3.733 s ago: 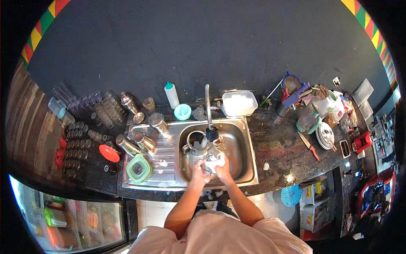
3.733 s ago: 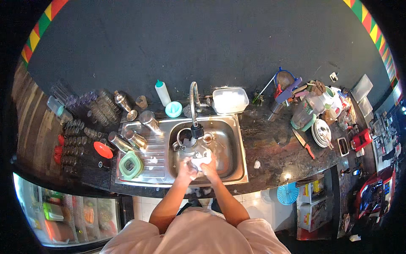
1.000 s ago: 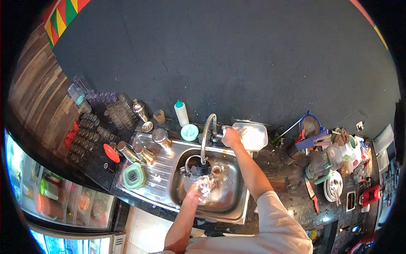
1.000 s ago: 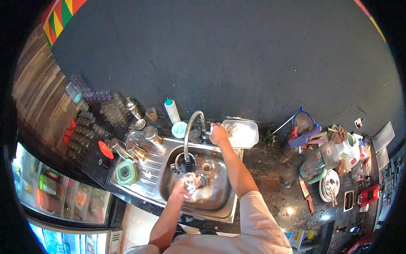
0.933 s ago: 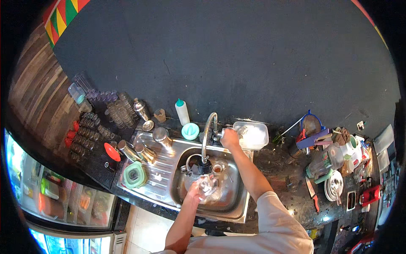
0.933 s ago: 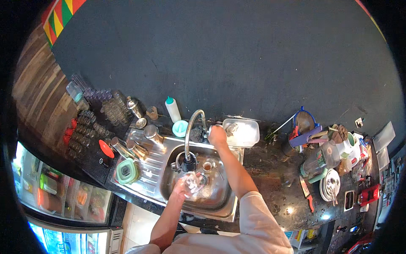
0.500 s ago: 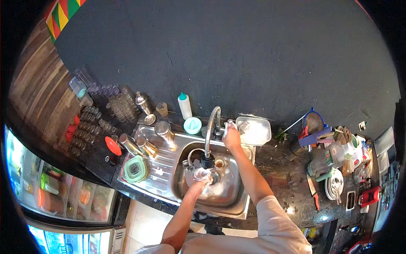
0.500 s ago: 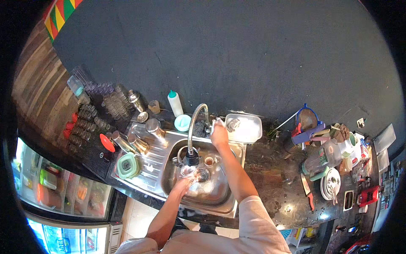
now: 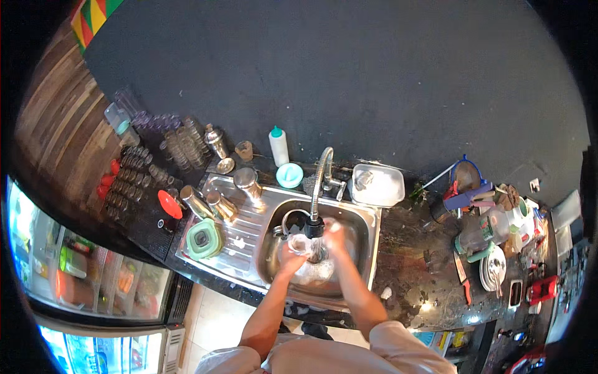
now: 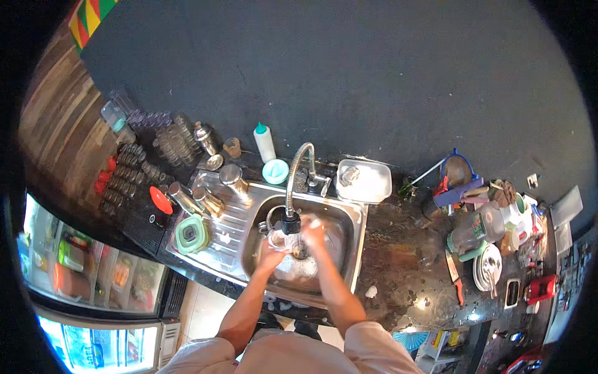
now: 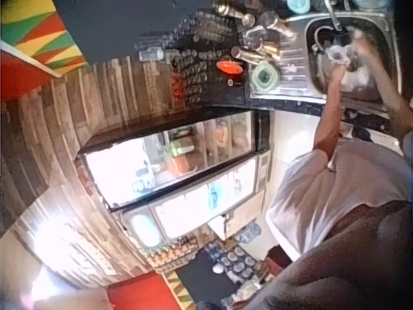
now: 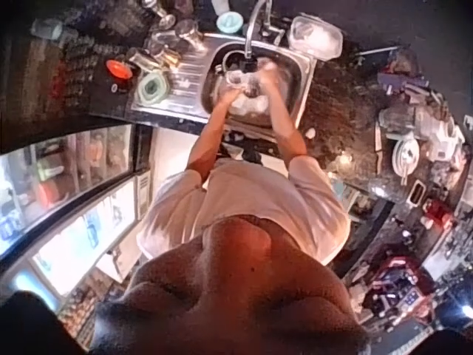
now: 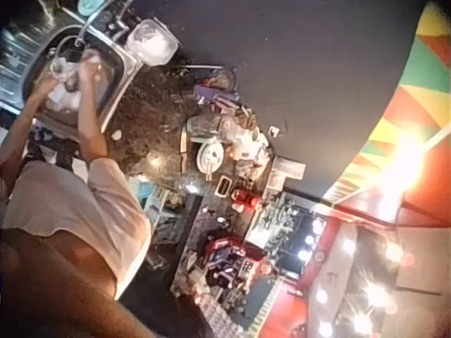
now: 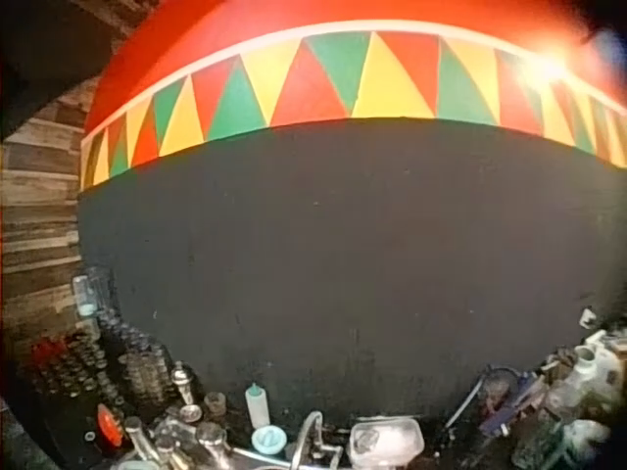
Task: Washing and rinsing various glasses and barware in a sink.
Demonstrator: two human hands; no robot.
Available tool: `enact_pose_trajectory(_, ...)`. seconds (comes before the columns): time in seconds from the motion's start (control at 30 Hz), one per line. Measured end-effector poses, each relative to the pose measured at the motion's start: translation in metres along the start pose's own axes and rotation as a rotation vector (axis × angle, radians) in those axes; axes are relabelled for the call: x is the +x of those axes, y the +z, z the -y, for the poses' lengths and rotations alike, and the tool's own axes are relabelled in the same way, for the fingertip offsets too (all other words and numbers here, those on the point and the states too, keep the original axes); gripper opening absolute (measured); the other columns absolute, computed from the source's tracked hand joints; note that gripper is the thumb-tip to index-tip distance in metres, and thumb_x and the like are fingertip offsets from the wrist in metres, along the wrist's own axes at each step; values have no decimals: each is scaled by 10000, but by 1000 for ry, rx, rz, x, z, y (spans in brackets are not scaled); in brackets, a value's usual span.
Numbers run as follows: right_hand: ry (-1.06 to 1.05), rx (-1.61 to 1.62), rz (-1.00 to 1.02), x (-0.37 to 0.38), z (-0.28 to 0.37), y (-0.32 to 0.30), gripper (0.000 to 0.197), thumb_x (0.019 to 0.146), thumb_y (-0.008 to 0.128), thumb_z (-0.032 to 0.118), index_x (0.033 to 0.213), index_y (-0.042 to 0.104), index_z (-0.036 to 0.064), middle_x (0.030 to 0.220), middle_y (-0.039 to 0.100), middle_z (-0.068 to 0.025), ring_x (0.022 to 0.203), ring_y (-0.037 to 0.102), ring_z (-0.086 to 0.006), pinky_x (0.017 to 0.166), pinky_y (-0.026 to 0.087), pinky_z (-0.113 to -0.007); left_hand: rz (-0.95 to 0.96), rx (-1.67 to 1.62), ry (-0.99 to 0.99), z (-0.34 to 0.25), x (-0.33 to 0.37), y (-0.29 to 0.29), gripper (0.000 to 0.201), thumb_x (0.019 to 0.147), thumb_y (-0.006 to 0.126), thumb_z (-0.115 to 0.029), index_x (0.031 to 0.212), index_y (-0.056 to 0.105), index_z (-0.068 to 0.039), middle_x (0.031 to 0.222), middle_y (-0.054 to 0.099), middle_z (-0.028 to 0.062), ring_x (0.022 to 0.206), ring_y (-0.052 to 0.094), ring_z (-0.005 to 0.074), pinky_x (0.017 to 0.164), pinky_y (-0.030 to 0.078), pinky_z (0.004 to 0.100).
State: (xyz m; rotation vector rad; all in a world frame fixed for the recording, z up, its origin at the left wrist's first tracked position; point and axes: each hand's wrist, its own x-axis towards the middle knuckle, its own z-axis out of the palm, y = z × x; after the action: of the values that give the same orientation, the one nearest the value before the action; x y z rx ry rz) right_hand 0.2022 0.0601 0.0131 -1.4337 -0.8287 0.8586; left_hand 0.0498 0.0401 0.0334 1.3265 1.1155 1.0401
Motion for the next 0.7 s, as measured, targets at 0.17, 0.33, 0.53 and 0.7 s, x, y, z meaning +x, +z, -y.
enact_pose_trajectory(0.17,500,1222,488,-47,0,37,184,826,622,232,854,575,57,650,549,-28,518,510,-114,439,407,-259,-16,8,-160,7,2,-45,378,607,712,74,953,601,-27,885,644,33,804,607,137,724,493,275)
enact_pose_trajectory(0.33,622,740,346,-45,15,39,152,849,584,214,786,556,78,580,524,-20,398,441,-103,341,351,-259,160,-139,-135,11,5,-55,459,574,748,33,984,555,-43,881,628,34,797,597,140,723,490,286)
enact_pose_trajectory(0.53,219,787,-159,-41,1,44,218,840,521,312,789,579,107,641,550,-23,505,532,-160,446,443,-320,289,-63,15,4,17,-31,548,564,749,36,1038,494,-68,923,597,30,812,586,138,714,494,280)
enact_pose_trajectory(0.7,205,481,-368,-43,-18,20,256,834,438,253,934,605,87,829,611,-41,727,572,-163,672,460,-329,478,-200,102,-7,21,14,513,579,715,33,1040,503,-43,898,620,50,838,601,134,748,493,277)
